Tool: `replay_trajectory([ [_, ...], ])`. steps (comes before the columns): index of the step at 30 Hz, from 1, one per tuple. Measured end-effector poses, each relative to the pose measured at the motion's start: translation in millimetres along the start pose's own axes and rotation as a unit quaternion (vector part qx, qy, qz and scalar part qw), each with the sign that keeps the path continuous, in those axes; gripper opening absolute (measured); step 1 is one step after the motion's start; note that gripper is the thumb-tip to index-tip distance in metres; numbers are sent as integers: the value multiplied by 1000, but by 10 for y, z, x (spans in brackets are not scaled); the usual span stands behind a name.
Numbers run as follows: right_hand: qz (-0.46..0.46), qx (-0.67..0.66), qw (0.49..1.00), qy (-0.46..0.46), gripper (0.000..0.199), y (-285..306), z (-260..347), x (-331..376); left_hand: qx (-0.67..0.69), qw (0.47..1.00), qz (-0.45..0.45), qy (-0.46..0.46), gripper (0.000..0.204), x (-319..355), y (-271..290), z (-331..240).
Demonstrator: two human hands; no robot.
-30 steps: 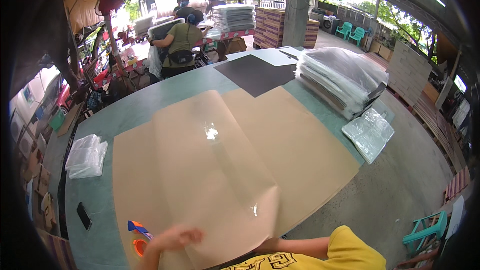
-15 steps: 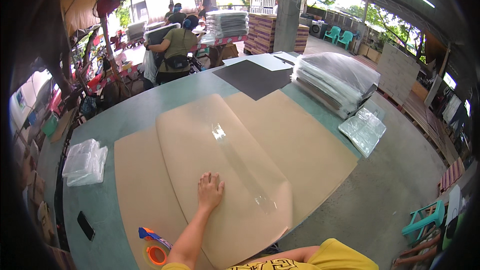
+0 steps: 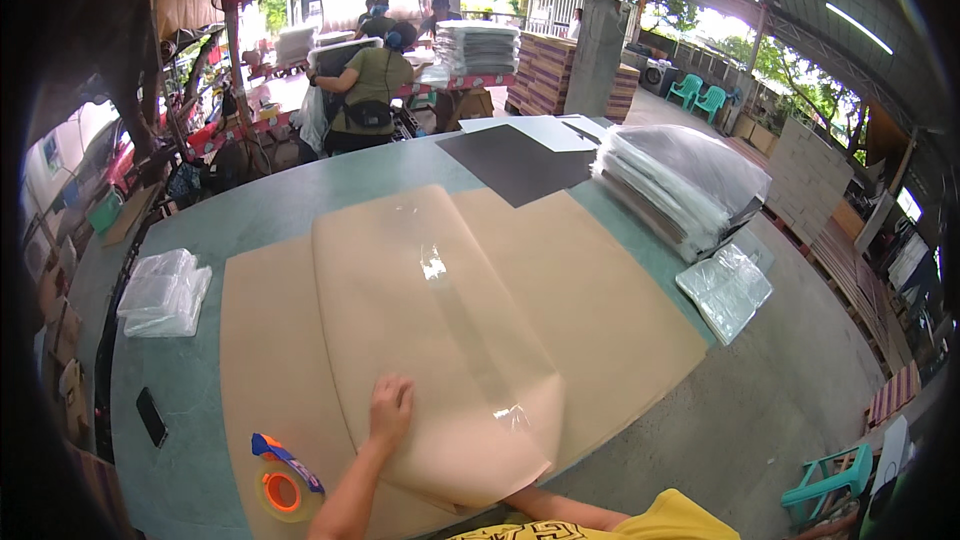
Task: The person wraps a flat black item in brown paper using tape from a dispenser, then moves several black and white boards to another stack and resumes wrapping a board.
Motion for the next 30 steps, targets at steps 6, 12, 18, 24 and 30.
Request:
replay_trajectory([
  [6,-3,13,1000,23,24,47,-4,76,-126,989,-61,-45,27,1562,740,-441],
  [12,-128,132,970,161,23,163,117,-186,-270,944,186,-34,59,1568,311,-541],
  [18,-191,154,947,209,22,220,69,-85,-103,928,357,6,61,1745,-421,-980],
  [24,-218,-294,912,-183,45,1032,-174,981,152,977,66,137,41,2649,-99,-298],
  [30,-155,-401,850,-304,58,1752,-693,191,439,734,-28,517,48,1758,247,63],
])
Point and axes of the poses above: each hand's wrist, its own x-axis away from the middle knuckle, its own y-axis out of the back of the hand, z = x × y, the point moved 7 cm from there along -x, towards the middle knuckle, and after that the axes turned 1 degree about z, right-handed, at the moved point
